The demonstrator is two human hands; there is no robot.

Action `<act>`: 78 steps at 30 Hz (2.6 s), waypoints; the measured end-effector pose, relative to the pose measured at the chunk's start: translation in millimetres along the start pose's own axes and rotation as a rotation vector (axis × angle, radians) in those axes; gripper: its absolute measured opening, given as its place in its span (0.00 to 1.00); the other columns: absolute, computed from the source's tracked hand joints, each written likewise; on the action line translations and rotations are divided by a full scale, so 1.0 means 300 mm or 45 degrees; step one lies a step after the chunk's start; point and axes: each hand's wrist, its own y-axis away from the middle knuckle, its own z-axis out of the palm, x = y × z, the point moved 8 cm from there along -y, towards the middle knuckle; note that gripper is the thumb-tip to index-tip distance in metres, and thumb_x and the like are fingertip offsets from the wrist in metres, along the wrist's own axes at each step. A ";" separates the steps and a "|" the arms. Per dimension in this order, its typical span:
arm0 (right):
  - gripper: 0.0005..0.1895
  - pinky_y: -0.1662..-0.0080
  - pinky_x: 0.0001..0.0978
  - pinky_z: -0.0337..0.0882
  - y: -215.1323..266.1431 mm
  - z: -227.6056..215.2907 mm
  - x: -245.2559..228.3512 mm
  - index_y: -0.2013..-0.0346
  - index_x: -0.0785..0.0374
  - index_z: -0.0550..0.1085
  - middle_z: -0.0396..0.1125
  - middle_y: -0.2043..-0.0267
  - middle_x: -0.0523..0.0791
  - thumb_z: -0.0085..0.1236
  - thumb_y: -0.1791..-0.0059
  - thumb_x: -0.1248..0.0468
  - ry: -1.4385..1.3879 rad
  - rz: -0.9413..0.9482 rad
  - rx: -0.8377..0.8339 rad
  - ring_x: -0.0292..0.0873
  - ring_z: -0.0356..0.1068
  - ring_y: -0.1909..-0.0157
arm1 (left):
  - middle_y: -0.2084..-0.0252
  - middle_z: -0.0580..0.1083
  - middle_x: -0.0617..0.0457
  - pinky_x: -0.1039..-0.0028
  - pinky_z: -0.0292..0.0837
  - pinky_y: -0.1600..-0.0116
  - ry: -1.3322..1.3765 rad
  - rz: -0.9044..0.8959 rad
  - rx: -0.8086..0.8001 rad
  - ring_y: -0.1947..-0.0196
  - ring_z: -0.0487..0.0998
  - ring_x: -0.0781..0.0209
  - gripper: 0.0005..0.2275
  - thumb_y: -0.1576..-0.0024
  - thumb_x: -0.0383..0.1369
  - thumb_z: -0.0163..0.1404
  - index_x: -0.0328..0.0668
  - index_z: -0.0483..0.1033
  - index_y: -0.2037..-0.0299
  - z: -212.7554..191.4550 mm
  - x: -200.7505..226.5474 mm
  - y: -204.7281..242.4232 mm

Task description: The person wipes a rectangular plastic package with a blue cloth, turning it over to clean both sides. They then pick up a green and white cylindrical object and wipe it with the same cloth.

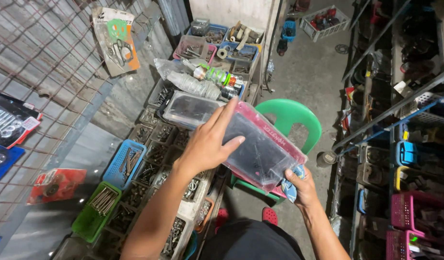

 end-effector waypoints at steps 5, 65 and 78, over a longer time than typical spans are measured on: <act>0.08 0.86 0.30 0.69 -0.034 0.006 -0.069 0.69 0.62 0.74 0.62 0.88 0.46 0.66 0.56 0.65 0.144 -0.016 -0.035 0.38 0.65 0.90 | 0.34 0.66 0.29 0.47 0.65 0.35 0.387 -0.424 -0.149 0.35 0.68 0.31 0.38 0.47 0.34 0.59 0.36 0.54 0.27 0.021 -0.080 0.033; 0.12 0.48 0.49 0.66 -0.179 0.310 -0.489 0.57 0.56 0.75 0.67 0.57 0.46 0.45 0.45 0.56 1.698 -1.615 -0.321 0.53 0.68 0.52 | 0.40 0.69 0.29 0.58 0.63 0.32 1.230 -1.658 1.126 0.36 0.69 0.44 0.35 0.41 0.56 0.48 0.22 0.70 0.42 0.508 0.067 0.205; 0.09 0.52 0.48 0.59 -0.027 0.631 -0.276 0.67 0.52 0.72 0.63 0.66 0.44 0.50 0.51 0.53 1.776 -1.575 -0.359 0.51 0.62 0.60 | 0.31 0.59 0.26 0.57 0.53 0.25 1.258 -1.614 0.766 0.28 0.58 0.38 0.42 0.43 0.60 0.48 0.21 0.62 0.35 0.475 -0.142 0.288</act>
